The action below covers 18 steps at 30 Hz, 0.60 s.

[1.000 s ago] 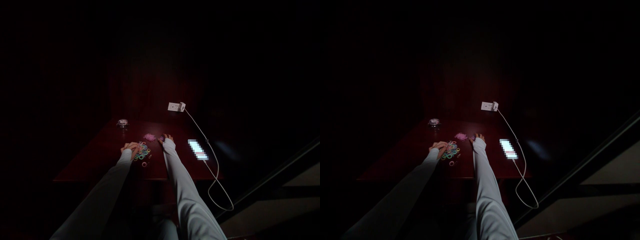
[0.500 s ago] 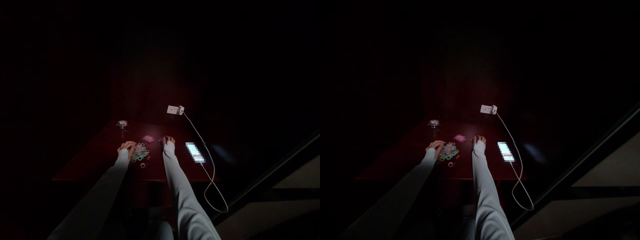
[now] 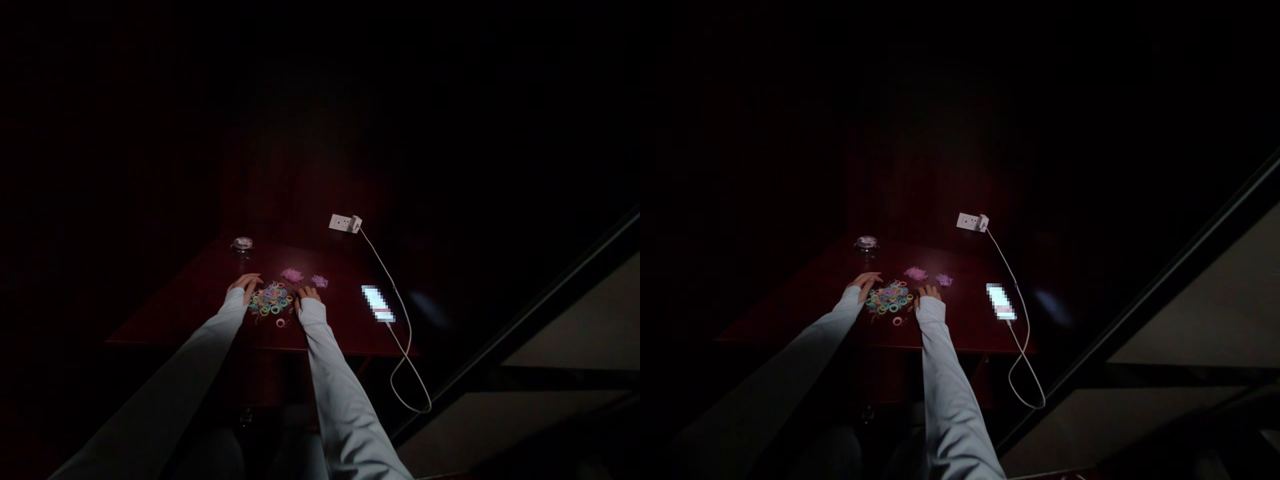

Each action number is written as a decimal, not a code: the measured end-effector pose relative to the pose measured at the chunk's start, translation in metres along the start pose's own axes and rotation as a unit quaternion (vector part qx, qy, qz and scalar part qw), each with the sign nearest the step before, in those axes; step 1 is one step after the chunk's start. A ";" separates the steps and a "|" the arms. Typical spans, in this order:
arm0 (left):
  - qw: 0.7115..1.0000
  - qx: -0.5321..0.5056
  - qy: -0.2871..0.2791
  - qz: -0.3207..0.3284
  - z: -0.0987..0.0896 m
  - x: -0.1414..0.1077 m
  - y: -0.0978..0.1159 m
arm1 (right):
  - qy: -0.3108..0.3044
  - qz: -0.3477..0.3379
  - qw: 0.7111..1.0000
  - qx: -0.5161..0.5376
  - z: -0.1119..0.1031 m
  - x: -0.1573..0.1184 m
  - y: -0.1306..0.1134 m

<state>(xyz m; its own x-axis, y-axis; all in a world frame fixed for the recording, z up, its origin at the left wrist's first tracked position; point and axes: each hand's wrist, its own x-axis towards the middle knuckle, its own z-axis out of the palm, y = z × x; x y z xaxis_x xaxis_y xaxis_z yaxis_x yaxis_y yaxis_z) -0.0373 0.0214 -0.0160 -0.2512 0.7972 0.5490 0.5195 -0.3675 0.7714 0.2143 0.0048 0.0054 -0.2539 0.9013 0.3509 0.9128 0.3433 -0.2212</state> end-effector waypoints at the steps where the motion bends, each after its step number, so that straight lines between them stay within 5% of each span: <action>1: 0.999 0.025 -0.026 0.009 0.004 -0.002 -0.001 | -0.011 0.004 1.000 -0.002 -0.002 0.000 -0.005; 9: 0.962 0.128 -0.218 0.102 0.024 -0.013 0.000 | -0.031 -0.001 0.998 0.051 0.000 0.008 -0.021; 14: 0.965 0.035 -0.246 0.085 0.013 -0.003 -0.001 | 0.008 0.046 0.992 0.117 0.004 0.008 -0.017; 18: 0.982 -0.010 -0.190 0.021 0.006 0.001 0.005 | 0.034 0.080 0.978 0.191 -0.001 0.007 -0.013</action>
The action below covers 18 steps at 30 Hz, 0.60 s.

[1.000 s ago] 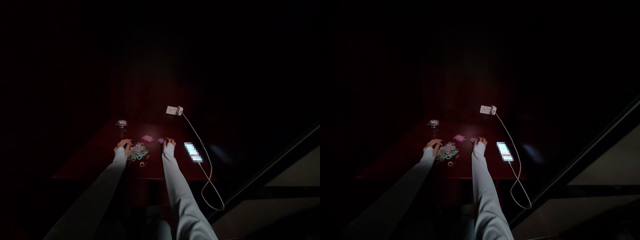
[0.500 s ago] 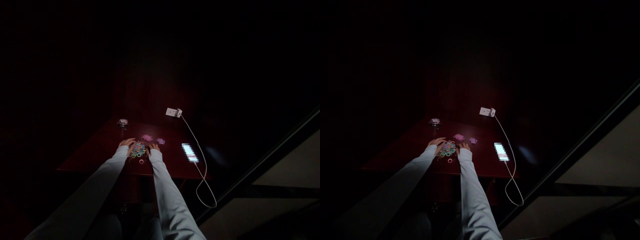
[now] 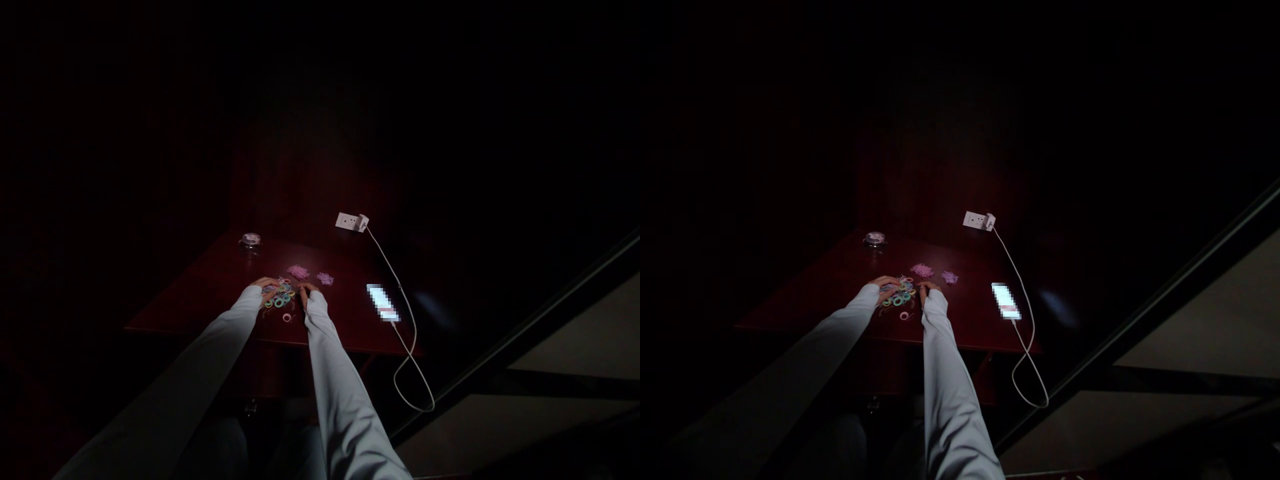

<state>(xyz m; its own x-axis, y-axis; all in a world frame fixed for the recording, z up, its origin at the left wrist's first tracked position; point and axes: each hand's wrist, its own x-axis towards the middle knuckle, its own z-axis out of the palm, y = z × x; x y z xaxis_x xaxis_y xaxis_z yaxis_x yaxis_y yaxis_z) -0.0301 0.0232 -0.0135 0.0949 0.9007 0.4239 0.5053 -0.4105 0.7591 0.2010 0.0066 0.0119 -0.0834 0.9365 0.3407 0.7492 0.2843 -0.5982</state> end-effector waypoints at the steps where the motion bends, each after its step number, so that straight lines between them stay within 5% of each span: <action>1: 1.000 -0.013 0.019 -0.009 -0.001 0.000 0.001 | 0.004 0.005 1.000 0.012 -0.001 0.000 0.000; 9: 0.984 -0.121 0.111 -0.074 0.000 0.002 -0.005 | 0.007 -0.006 0.999 0.050 -0.006 -0.005 -0.004; 18: 0.988 -0.074 0.128 -0.051 -0.004 0.001 0.001 | -0.006 -0.012 0.998 0.059 -0.010 -0.005 -0.009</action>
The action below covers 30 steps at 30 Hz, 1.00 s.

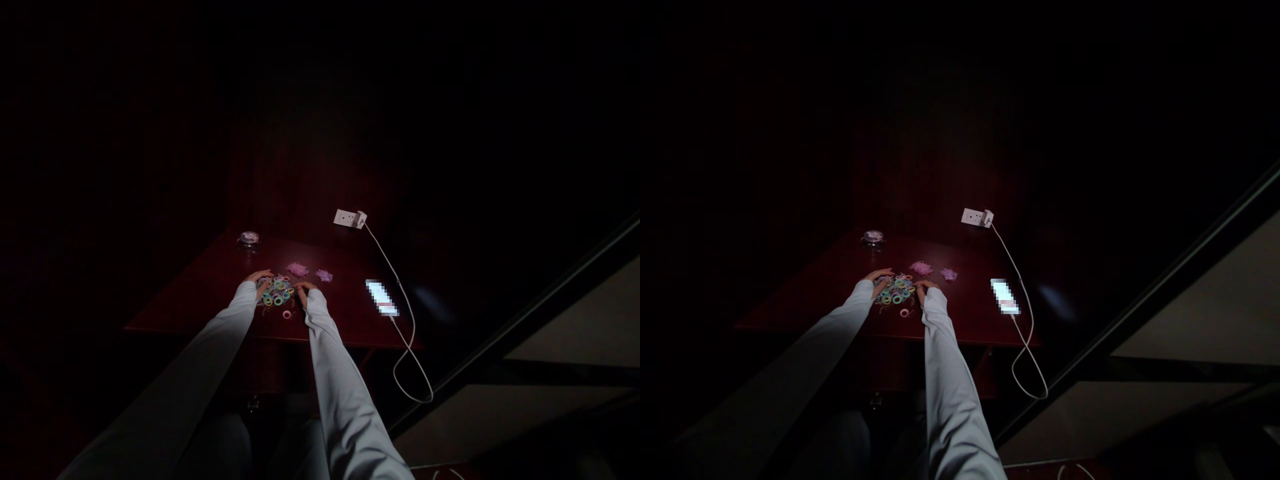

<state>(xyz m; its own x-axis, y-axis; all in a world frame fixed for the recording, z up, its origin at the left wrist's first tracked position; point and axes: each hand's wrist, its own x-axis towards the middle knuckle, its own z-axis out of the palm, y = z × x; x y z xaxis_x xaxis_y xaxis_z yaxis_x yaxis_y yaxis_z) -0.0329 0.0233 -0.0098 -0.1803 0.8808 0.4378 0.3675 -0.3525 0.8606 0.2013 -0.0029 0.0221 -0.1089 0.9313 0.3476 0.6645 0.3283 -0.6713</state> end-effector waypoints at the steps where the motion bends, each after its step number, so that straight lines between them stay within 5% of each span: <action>1: 1.000 0.009 0.000 0.000 0.001 0.000 0.002 | -0.001 -0.006 1.000 0.003 0.000 0.000 0.000; 7: 0.999 0.037 0.006 0.021 -0.001 -0.004 0.013 | -0.016 -0.021 0.999 -0.020 0.000 0.002 0.000; 14: 0.978 0.138 0.141 -0.072 -0.010 -0.015 0.018 | -0.031 -0.068 0.994 -0.078 -0.002 -0.005 -0.004; 30: 0.987 0.132 0.074 -0.046 -0.006 -0.018 0.033 | -0.104 -0.069 0.992 0.024 -0.030 -0.033 0.008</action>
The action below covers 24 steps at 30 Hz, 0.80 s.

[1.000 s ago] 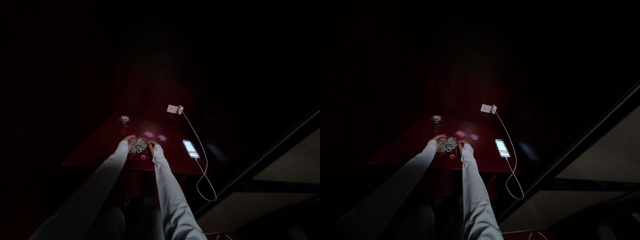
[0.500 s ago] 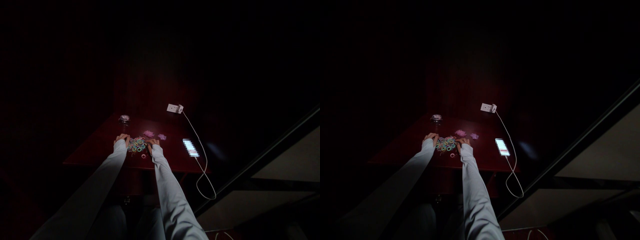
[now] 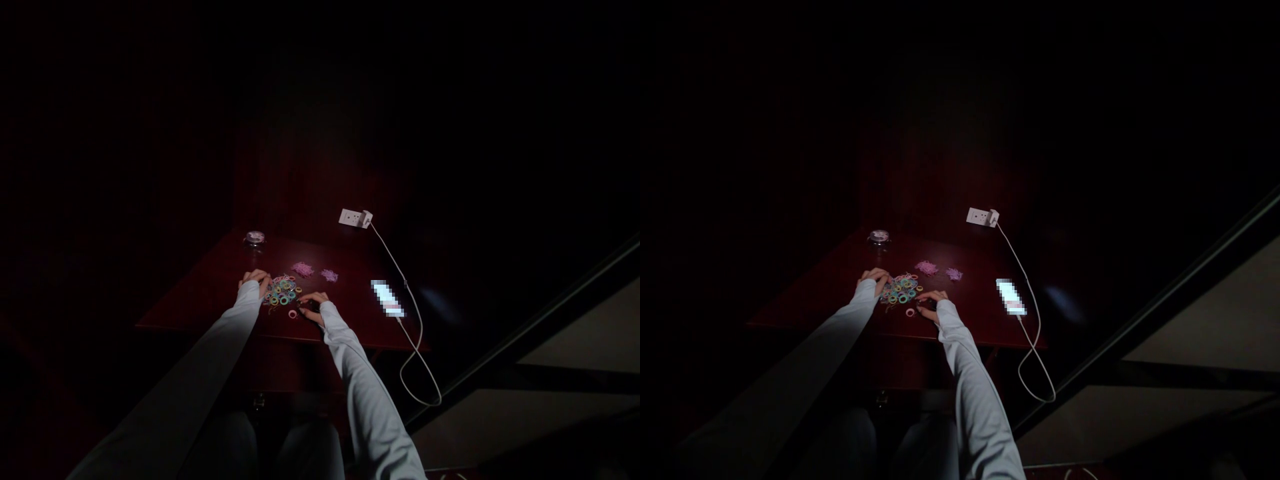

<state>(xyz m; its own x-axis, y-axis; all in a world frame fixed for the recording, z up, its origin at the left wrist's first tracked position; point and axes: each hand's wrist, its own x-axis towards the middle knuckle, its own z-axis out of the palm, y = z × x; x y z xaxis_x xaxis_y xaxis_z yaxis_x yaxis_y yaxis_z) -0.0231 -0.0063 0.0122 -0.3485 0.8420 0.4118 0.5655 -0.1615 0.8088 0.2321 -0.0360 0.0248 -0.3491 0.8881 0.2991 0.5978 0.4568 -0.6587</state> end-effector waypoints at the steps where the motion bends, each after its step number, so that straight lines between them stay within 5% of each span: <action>1: 1.000 0.004 -0.004 -0.004 0.000 0.000 0.001 | -0.007 0.000 1.000 -0.006 -0.003 -0.003 0.001; 8: 0.999 0.031 -0.028 -0.011 0.000 0.003 -0.003 | -0.030 -0.002 0.999 -0.027 -0.007 -0.011 0.000; 13: 0.997 0.014 -0.063 0.049 0.005 0.007 -0.013 | -0.012 0.002 1.000 -0.022 0.000 -0.008 0.005; 24: 0.985 0.116 -0.122 0.047 -0.003 0.000 0.007 | 0.111 0.095 0.986 0.083 0.017 0.016 0.002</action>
<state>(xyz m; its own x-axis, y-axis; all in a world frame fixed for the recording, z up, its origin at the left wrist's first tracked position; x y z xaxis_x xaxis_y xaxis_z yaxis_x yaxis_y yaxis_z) -0.0211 -0.0092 0.0188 -0.1121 0.9325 0.3434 0.7516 -0.1464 0.6431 0.2155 -0.0216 0.0160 -0.0640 0.9544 0.2915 0.5039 0.2830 -0.8161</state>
